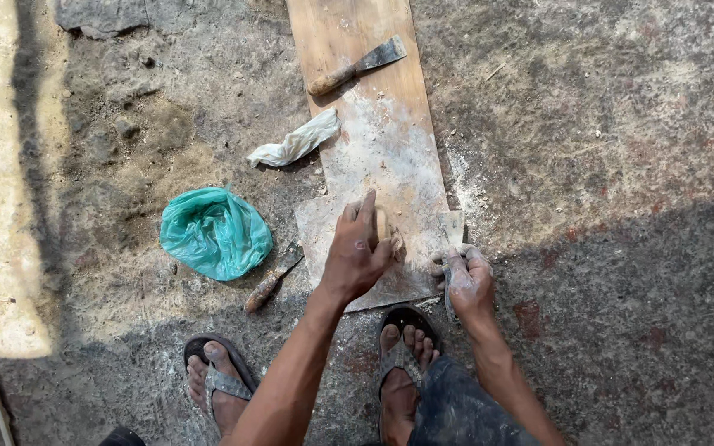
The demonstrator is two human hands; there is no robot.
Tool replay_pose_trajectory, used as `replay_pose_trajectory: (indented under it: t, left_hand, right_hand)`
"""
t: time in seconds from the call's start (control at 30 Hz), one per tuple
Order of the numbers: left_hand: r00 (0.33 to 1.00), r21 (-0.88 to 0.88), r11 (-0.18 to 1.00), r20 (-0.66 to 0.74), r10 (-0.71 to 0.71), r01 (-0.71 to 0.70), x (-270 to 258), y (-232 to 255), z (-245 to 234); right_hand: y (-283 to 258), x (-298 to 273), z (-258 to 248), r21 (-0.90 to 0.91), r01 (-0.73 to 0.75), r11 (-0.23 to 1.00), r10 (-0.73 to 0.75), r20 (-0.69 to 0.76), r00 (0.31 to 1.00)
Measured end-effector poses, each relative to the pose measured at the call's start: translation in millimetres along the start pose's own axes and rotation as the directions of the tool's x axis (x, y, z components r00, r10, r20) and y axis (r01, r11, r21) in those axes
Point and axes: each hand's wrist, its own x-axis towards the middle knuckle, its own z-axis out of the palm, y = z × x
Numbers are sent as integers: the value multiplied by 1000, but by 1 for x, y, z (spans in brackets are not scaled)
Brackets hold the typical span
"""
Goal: The person mixes a pile of sand and cement on a wooden board using a trowel and their hands. They repeatedly fold and press the mixture to combine it into a uniform mass.
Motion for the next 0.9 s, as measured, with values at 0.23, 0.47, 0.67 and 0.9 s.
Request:
replay_pose_trajectory:
  t: [0.23,0.47,0.67,0.9]
  left_hand:
    - [981,161,987,190,-42,11,-41,30,-43]
    - [915,205,898,25,-403,390,-42,12,17]
    - [881,181,863,-84,-465,472,-45,48,-8]
    - [927,290,951,-375,15,102,-71,-22,49]
  right_hand:
    - [4,5,4,-114,4,994,-5,-12,1000]
    - [9,10,9,-46,47,998,-49,-38,998]
    - [5,9,12,-34,40,999,-42,-66,997]
    - [1,14,16,-49,-12,999,9,-74,997]
